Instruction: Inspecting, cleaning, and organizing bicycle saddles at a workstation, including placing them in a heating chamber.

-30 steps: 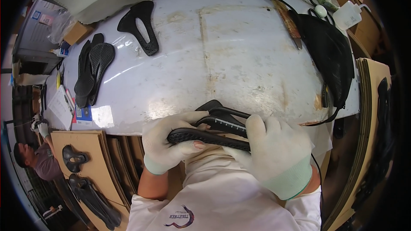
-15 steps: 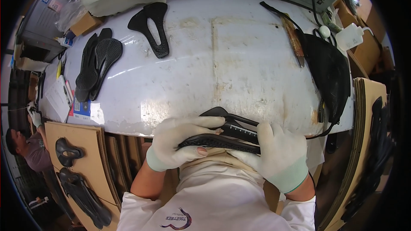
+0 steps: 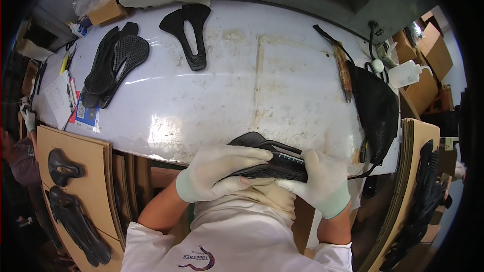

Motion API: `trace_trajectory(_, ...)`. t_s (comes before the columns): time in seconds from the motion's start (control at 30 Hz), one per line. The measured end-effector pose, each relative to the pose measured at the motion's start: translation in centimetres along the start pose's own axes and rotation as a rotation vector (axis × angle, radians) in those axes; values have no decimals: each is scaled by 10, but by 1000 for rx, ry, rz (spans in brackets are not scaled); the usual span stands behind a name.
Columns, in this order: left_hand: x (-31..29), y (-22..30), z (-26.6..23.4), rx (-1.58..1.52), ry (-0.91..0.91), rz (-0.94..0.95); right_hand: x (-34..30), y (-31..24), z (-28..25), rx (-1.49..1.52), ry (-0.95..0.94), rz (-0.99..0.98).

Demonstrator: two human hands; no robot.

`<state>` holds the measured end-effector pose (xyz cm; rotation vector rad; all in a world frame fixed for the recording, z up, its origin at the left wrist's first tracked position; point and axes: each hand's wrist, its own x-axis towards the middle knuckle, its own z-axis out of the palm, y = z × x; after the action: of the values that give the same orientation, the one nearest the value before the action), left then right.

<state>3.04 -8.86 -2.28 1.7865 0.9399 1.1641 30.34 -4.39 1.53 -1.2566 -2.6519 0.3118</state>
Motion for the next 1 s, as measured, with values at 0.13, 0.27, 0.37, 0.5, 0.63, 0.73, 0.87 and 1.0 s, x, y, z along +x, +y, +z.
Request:
trace_trajectory(0.13, -1, 6, 5, 65, 73, 23, -2, -2, -2, -8, 5, 11)
trace_trajectory(0.27, 9, 25, -1, 82, 83, 8, 2, -2, -4, -18, 7, 2)
trace_trajectory(0.37, 2, 46, 2, 373, 9, -264, 3, -15, -9, -88, -18, -34)
trace_trajectory(0.5, -1, 45, 2, 358, 73, -290, -1, -35, -6, -132, 16, 55)
trace_trajectory(0.63, -4, 47, 5, 336, 77, -309, -1, -39, -7, -137, 31, 36)
trace_trajectory(0.73, -5, 47, 9, 340, 176, -355, -2, -40, -5, -149, 60, 31)
trace_trajectory(0.87, -5, 42, 7, 405, 121, -215, -6, -35, -2, -115, 4, 75)
trace_trajectory(1.0, -3, 13, 16, 216, 333, -82, -10, -7, 8, 180, -121, 240)
